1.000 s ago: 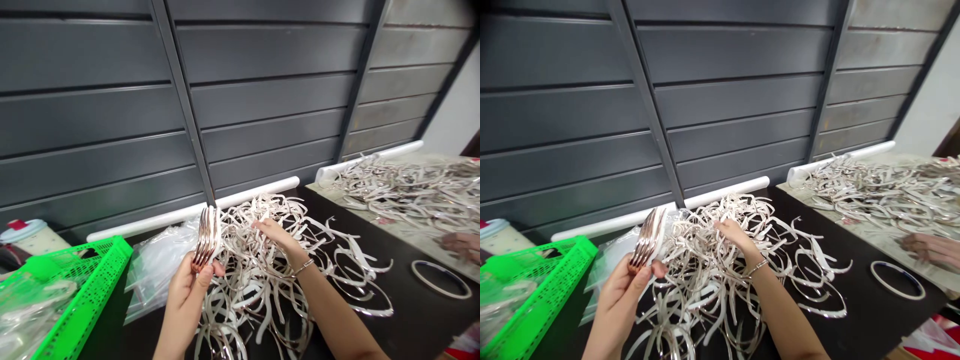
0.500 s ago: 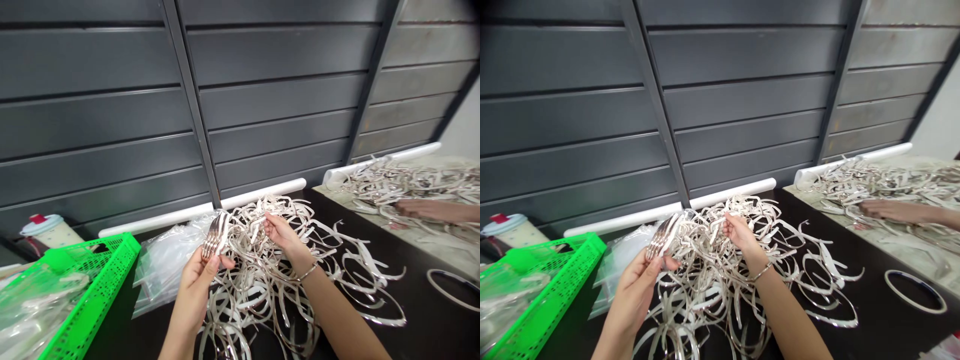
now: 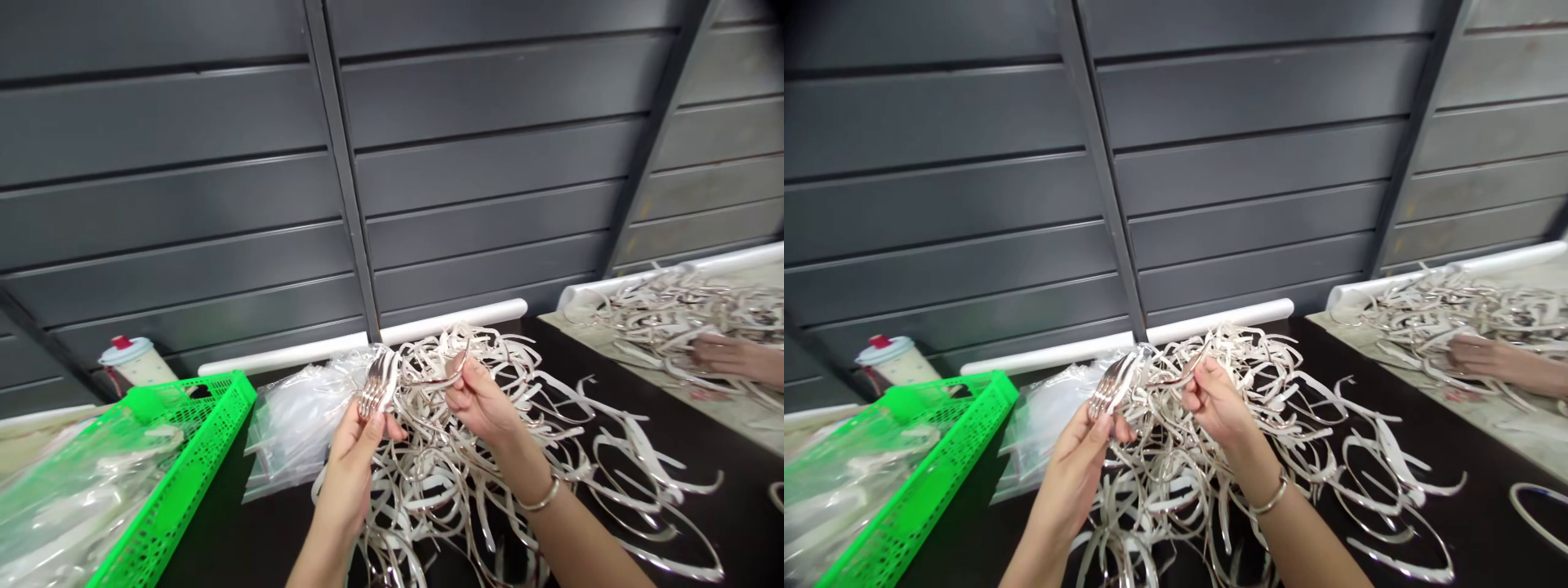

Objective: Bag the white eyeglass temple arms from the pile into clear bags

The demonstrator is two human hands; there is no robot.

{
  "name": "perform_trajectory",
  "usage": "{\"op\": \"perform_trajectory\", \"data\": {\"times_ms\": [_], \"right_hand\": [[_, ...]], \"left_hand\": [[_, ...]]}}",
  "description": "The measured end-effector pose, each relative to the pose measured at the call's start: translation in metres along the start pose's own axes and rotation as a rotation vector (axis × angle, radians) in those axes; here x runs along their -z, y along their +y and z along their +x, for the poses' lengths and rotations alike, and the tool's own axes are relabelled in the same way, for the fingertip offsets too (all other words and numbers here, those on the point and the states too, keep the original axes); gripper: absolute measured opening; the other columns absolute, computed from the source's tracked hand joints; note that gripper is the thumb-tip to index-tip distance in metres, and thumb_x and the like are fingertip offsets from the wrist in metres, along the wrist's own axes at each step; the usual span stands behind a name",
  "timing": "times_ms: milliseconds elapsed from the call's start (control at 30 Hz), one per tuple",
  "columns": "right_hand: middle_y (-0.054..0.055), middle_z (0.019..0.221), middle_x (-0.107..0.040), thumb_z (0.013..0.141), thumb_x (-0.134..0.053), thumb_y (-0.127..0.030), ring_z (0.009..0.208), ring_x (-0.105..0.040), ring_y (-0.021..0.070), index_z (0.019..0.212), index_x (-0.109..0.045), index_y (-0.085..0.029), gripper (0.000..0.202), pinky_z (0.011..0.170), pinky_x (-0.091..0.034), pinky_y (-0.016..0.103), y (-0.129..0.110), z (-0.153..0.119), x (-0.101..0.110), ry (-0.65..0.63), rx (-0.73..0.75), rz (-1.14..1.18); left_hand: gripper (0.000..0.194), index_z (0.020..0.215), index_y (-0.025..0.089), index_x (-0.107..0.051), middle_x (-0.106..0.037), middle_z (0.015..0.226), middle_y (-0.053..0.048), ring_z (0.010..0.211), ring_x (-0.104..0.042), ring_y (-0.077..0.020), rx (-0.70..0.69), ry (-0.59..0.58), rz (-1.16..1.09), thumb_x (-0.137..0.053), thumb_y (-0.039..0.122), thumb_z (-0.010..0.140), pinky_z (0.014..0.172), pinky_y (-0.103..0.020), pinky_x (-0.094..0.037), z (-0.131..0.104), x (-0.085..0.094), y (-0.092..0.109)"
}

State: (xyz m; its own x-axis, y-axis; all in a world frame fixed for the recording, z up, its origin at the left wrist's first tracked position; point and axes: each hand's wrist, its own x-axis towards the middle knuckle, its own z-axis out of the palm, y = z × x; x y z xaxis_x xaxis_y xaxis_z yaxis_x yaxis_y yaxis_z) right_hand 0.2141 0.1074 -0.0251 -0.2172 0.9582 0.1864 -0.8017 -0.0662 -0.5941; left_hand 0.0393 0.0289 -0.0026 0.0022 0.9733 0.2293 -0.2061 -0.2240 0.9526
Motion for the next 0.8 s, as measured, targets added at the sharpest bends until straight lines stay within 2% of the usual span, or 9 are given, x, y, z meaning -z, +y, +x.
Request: {"op": "perform_trajectory", "data": {"times_ms": [233,500,600,700,800], "right_hand": [[-0.009,0.046,-0.049,0.071,-0.079,-0.025,0.034,-0.039,0.0012,0.065,-0.058,-0.015,0.024,0.034,-0.034,0.008,0.003,-0.013,-0.011,-0.079,-0.133,0.08],[-0.007,0.043,-0.047,0.079,-0.071,-0.032,0.033,-0.035,0.0009,0.057,-0.053,-0.014,0.034,0.036,-0.03,0.011,0.006,-0.028,-0.026,-0.262,-0.171,-0.115],[-0.006,0.043,-0.049,0.077,-0.072,-0.035,0.033,-0.034,0.0011,0.058,-0.053,-0.014,0.035,0.034,-0.026,0.012,0.01,-0.032,-0.03,-0.247,-0.174,-0.2],[-0.006,0.045,-0.051,0.078,-0.071,-0.037,0.035,-0.037,0.0022,0.061,-0.053,-0.014,0.033,0.036,-0.028,0.012,0.014,-0.036,-0.033,-0.207,-0.105,-0.285],[-0.005,0.048,-0.054,0.077,-0.072,-0.037,0.038,-0.043,0.0034,0.063,-0.053,-0.015,0.032,0.04,-0.034,0.013,0.015,-0.04,-0.035,-0.166,-0.012,-0.397]], "left_hand": [[0.026,0.075,0.018,-0.055,-0.055,0.071,0.0,0.073,-0.051,-0.0154,-0.018,0.039,-0.078,-0.057,0.042,0.086,0.073,-0.027,-0.037,0.001,0.002,0.001],[0.037,0.077,0.018,-0.055,-0.058,0.078,-0.003,0.081,-0.054,-0.0184,-0.027,-0.097,0.002,-0.042,0.049,0.092,0.082,-0.031,-0.039,-0.008,-0.009,-0.003],[0.036,0.09,0.018,-0.057,-0.061,0.085,-0.004,0.083,-0.056,-0.0191,-0.059,-0.174,0.06,-0.043,0.051,0.091,0.081,-0.032,-0.041,-0.01,-0.011,-0.005],[0.035,0.109,0.019,-0.052,-0.062,0.095,-0.005,0.089,-0.056,-0.0201,-0.048,-0.253,0.109,-0.053,0.047,0.088,0.081,-0.032,-0.042,-0.011,-0.009,-0.01],[0.028,0.105,0.02,-0.054,-0.062,0.095,-0.005,0.089,-0.056,-0.0202,-0.043,-0.229,0.212,-0.055,0.041,0.088,0.08,-0.032,-0.042,-0.011,-0.006,-0.014]]}}
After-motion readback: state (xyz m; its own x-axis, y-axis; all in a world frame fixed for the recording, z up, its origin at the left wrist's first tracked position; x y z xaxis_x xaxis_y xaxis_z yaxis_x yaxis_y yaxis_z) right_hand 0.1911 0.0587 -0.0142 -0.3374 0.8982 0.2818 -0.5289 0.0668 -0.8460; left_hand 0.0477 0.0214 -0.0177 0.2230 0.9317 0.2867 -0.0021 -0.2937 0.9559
